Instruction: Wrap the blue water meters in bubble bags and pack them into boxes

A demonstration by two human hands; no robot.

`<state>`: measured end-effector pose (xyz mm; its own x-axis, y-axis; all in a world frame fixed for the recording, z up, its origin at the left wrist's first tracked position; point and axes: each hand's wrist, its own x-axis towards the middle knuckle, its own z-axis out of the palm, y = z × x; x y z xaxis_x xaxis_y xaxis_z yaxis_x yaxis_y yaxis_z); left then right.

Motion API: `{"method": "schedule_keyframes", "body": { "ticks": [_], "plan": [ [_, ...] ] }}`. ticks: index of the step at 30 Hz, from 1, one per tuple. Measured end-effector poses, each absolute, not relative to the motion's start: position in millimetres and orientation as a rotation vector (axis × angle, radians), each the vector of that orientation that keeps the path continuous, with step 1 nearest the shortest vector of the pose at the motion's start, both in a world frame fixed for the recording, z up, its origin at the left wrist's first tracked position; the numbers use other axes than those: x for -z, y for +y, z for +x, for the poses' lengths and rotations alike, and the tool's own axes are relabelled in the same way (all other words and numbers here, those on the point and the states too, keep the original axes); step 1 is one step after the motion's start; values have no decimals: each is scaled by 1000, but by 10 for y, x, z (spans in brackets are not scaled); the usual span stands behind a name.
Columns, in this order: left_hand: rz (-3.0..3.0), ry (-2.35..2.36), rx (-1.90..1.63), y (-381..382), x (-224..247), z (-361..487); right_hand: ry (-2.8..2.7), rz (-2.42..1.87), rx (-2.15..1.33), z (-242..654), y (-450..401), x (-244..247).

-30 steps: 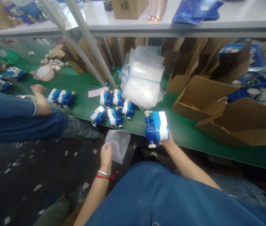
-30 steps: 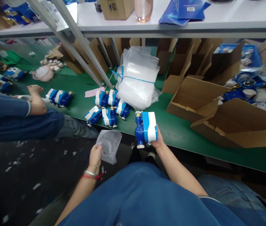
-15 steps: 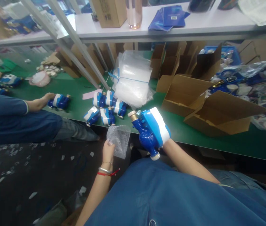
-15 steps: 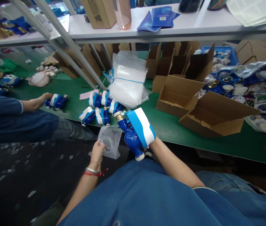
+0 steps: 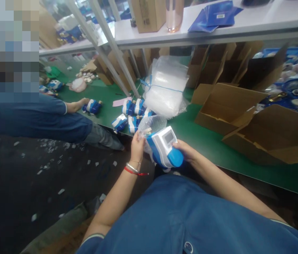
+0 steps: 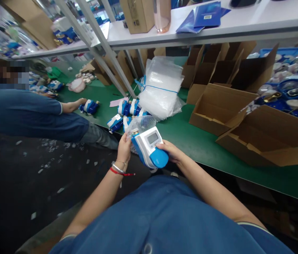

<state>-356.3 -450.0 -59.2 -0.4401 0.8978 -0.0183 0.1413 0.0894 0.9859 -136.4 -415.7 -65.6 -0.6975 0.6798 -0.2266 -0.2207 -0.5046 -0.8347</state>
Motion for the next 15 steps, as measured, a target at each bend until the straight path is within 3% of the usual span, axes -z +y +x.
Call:
{"method": "schedule_keyframes", "body": {
  "ticks": [5,15],
  "plan": [
    [1333,1668,-1359,-4480,300,-3728,-1439,-871,-1893,-1450,-4159,617],
    [2624,1565,-474,-4239,-33,-3153,-1026,-1137,-1745,-1426,-4130,870]
  ]
}}
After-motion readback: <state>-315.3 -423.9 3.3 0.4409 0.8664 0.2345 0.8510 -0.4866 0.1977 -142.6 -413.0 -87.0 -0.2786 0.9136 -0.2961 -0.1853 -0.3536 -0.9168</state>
